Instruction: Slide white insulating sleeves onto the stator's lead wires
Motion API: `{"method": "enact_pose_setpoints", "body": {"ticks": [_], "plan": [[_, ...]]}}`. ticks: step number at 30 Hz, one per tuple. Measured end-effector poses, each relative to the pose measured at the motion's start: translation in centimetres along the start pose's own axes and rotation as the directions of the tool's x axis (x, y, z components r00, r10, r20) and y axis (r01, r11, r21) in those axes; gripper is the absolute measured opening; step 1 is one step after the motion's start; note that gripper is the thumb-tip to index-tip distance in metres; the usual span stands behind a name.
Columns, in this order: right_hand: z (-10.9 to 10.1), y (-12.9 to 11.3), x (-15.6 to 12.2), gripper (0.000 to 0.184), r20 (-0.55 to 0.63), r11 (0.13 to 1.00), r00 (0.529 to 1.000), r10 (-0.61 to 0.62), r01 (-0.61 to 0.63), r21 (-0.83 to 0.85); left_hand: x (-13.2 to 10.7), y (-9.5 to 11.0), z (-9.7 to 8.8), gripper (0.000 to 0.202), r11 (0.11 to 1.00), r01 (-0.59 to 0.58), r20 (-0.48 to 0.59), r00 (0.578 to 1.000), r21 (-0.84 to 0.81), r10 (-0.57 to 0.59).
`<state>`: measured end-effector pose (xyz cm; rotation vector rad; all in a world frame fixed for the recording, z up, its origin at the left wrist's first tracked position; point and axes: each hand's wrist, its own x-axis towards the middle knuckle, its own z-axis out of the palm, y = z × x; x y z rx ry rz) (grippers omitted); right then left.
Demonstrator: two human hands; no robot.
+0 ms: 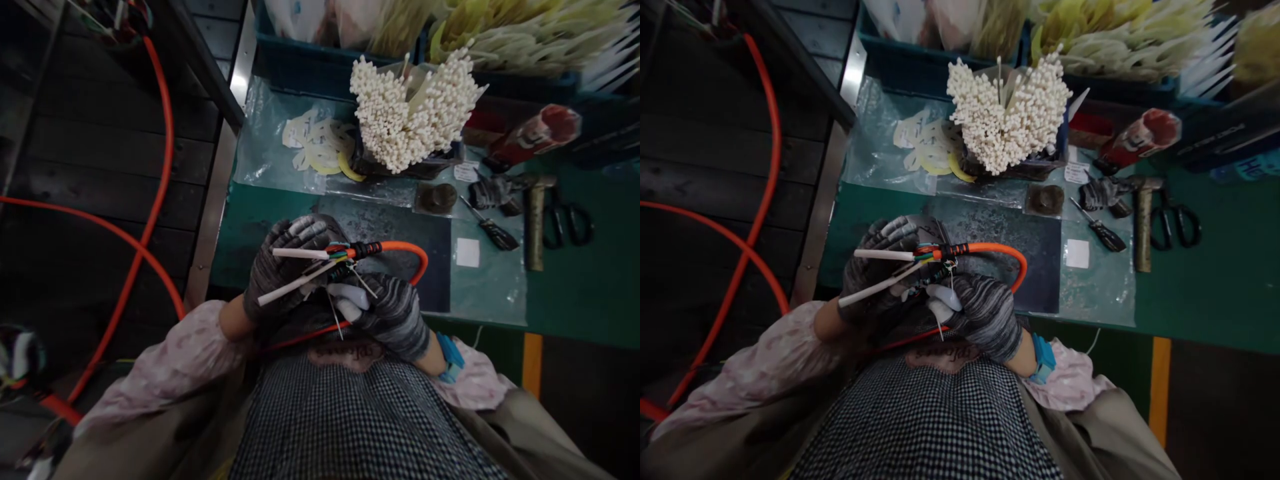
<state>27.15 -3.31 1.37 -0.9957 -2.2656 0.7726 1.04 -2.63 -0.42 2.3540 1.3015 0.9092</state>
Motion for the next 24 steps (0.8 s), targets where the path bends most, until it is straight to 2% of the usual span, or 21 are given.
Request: {"method": "enact_pose_setpoints", "body": {"ticks": [3, 8, 11, 16, 20, 24], "plan": [[-0.2, 0.0, 0.0, 0.022, -0.058, 0.999, 0.997, -0.043, 0.041, -0.032, 0.2, -0.1, 0.1, 0.068, 0.999, -0.037, 0.011, 0.999, 0.020, 0.036], [-1.2, 0.0, -0.1, 0.020, -0.069, 0.999, 0.997, 0.037, -0.037, 0.006, 1.4, 0.7, -0.1, 0.063, 0.995, -0.035, 0.025, 0.999, 0.098, 0.032], [-1.9, 0.4, -0.2, 0.018, -0.123, 0.997, 0.990, 0.071, -0.066, 0.042, 3.3, 1.5, -0.2, 0.054, 0.992, -0.016, 0.113, 0.994, 0.127, 0.001], [-2.6, 1.5, -0.7, 0.017, -0.182, 0.994, 0.977, 0.110, -0.107, 0.027, 7.2, 1.9, 0.5, 0.045, 0.997, -0.041, 0.228, 0.973, 0.058, 0.026], [-2.6, 2.7, -1.5, 0.019, -0.200, 0.982, 0.961, 0.189, -0.180, 0.064, 9.2, 2.1, 0.9, 0.045, 0.990, -0.033, 0.248, 0.969, 0.139, -0.003], [-2.5, 3.8, -2.2, 0.020, -0.234, 0.970, 0.941, 0.244, -0.238, 0.052, 10.2, 2.4, 0.9, 0.044, 0.988, -0.025, 0.276, 0.961, 0.149, -0.017]]}}
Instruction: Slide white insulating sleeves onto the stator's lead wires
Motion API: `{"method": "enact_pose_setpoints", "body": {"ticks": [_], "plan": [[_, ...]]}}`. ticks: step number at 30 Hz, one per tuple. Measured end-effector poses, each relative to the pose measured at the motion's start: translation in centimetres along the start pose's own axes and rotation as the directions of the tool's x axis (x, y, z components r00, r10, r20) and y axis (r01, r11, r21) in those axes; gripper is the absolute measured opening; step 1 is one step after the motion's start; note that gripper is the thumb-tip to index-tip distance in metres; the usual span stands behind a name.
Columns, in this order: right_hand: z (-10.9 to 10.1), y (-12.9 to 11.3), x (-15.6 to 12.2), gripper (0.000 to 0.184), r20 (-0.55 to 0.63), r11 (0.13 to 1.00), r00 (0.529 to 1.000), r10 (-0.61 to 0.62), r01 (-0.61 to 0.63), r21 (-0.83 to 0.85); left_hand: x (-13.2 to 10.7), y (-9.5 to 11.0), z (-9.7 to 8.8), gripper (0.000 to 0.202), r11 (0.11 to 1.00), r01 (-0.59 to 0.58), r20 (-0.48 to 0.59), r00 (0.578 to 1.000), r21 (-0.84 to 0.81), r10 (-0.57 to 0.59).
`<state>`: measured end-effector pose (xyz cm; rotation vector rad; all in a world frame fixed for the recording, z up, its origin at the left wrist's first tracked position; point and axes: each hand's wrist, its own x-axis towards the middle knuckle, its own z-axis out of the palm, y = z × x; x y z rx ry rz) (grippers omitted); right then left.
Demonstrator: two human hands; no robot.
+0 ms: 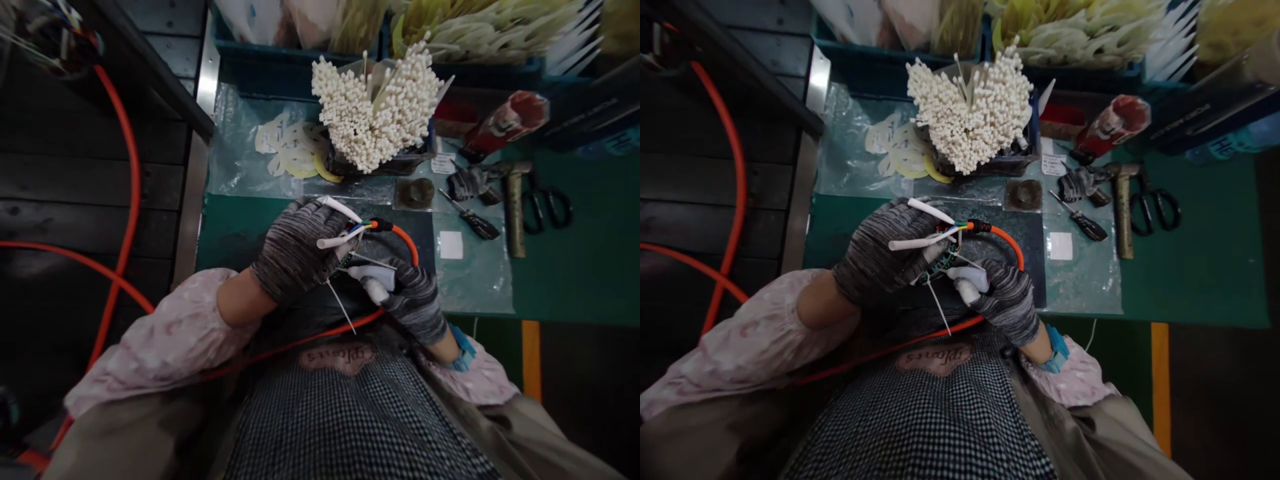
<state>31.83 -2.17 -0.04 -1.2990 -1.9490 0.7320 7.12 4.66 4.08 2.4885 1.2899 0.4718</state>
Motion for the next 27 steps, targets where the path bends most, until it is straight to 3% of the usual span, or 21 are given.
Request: {"method": "enact_pose_setpoints", "body": {"ticks": [3, 9, 15, 21, 24, 27], "plan": [[-0.1, 0.2, 0.1, 0.023, -0.045, 0.998, 0.999, 0.025, -0.028, -0.064, 0.6, 0.2, -0.1, 0.045, 0.999, 0.008, 0.026, 1.000, 0.044, -0.009], [-1.0, -0.9, 1.4, 0.021, 0.092, 0.996, 0.996, -0.019, 0.027, -0.084, 2.2, 1.0, -0.8, 0.043, 0.994, 0.037, 0.120, 0.992, 0.103, -0.049], [-1.1, -1.2, 1.6, 0.021, -0.009, 0.979, 1.000, -0.024, 0.022, -0.201, 3.7, 1.9, -2.2, 0.040, 0.989, 0.097, 0.259, 0.958, 0.108, -0.122], [-1.9, -0.9, 2.5, 0.020, -0.018, 0.982, 0.998, -0.059, 0.055, -0.181, 4.9, 2.4, -2.5, 0.038, 0.975, 0.152, 0.342, 0.918, 0.164, -0.200], [-1.8, -0.5, 3.4, 0.022, -0.087, 0.952, 0.989, -0.116, 0.086, -0.294, 5.6, 2.6, -2.7, 0.039, 0.973, 0.155, 0.370, 0.905, 0.171, -0.209], [-1.3, -0.3, 3.7, 0.025, -0.048, 0.915, 0.991, -0.128, 0.099, -0.391, 6.2, 2.7, -2.9, 0.038, 0.973, 0.147, 0.386, 0.899, 0.176, -0.205]]}}
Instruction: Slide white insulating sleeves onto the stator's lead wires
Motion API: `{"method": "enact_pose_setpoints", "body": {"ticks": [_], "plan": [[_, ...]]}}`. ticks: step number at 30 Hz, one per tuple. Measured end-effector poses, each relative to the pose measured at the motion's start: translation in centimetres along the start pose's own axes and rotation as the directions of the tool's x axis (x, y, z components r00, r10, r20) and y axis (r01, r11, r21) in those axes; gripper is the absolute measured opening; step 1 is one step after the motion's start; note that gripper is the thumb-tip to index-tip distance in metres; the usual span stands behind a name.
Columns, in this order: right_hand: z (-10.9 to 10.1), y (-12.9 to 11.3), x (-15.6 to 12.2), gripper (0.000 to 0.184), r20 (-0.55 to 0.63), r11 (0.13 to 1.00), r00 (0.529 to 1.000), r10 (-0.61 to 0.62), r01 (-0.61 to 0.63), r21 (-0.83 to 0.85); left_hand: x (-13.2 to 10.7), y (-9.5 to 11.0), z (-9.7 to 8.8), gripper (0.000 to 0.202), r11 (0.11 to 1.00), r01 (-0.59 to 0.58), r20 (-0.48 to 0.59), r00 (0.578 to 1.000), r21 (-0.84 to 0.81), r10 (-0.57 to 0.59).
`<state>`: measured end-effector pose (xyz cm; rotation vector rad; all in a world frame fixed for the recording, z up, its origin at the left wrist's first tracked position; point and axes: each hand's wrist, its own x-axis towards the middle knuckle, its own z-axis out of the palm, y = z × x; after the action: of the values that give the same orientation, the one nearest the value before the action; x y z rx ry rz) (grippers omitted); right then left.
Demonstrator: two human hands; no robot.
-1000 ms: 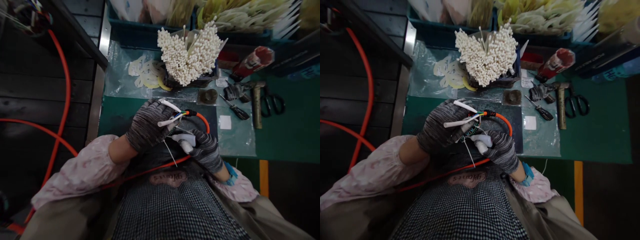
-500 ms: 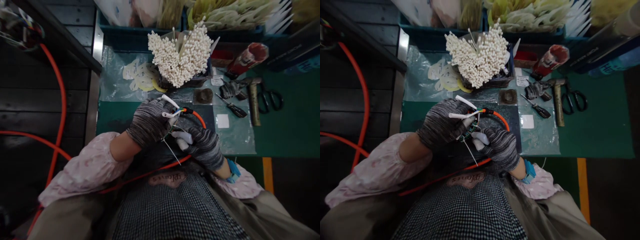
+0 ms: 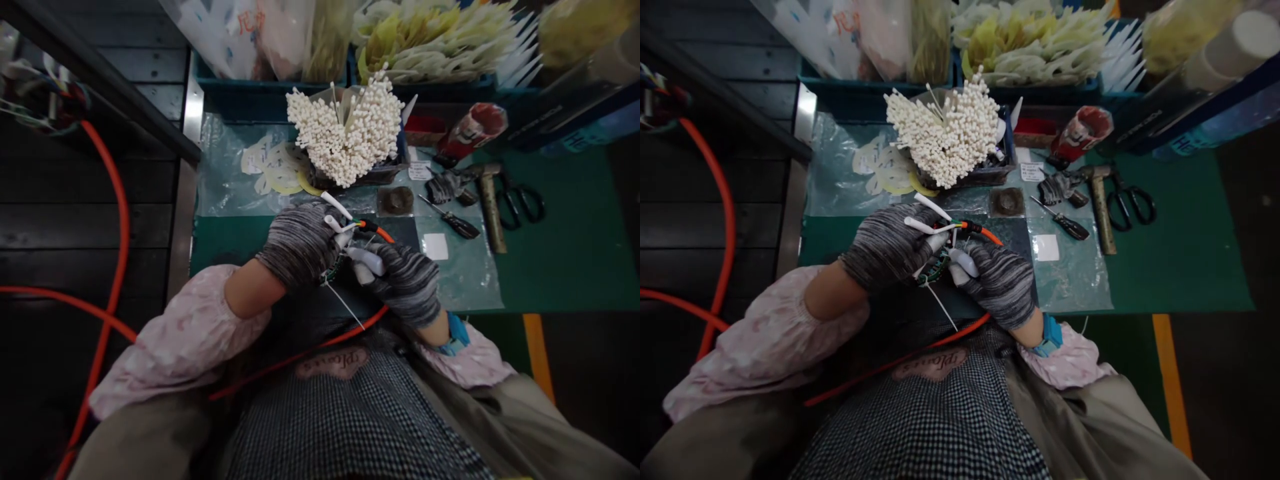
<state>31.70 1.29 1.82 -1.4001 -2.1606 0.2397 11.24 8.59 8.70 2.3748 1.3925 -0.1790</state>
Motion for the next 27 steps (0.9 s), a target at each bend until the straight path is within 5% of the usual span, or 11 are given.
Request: {"method": "enact_pose_setpoints", "body": {"ticks": [6, 11, 16, 19, 22, 27], "plan": [[0.8, -0.4, -0.6, 0.020, -0.037, 0.998, 0.999, 0.030, -0.028, 0.049, 0.3, -0.4, 0.4, 0.036, 0.999, -0.018, -0.072, 0.997, -0.044, 0.014], [0.7, 0.3, -1.8, 0.019, -0.051, 0.979, 0.992, 0.116, -0.105, 0.174, 0.0, -1.6, 2.3, 0.034, 0.991, -0.029, -0.270, 0.963, -0.133, -0.008], [-0.2, 2.9, -2.2, 0.022, -0.121, 0.811, 0.872, 0.474, -0.379, 0.446, -1.6, -2.9, 5.1, 0.045, 0.972, -0.097, -0.516, 0.856, -0.213, -0.028], [-0.2, 5.5, -0.6, 0.028, -0.220, 0.804, 0.819, 0.530, -0.402, 0.439, -3.2, -3.2, 6.6, 0.051, 0.980, -0.095, -0.603, 0.797, -0.176, -0.031], [1.4, 8.6, 2.0, 0.036, -0.304, 0.849, 0.826, 0.474, -0.337, 0.408, -4.6, -3.1, 6.9, 0.060, 0.996, 0.036, -0.561, 0.824, -0.087, -0.079], [5.3, 11.8, 4.8, 0.048, -0.335, 0.892, 0.855, 0.396, -0.271, 0.362, -5.2, -2.9, 5.7, 0.050, 0.967, 0.242, -0.334, 0.908, -0.079, -0.254]]}}
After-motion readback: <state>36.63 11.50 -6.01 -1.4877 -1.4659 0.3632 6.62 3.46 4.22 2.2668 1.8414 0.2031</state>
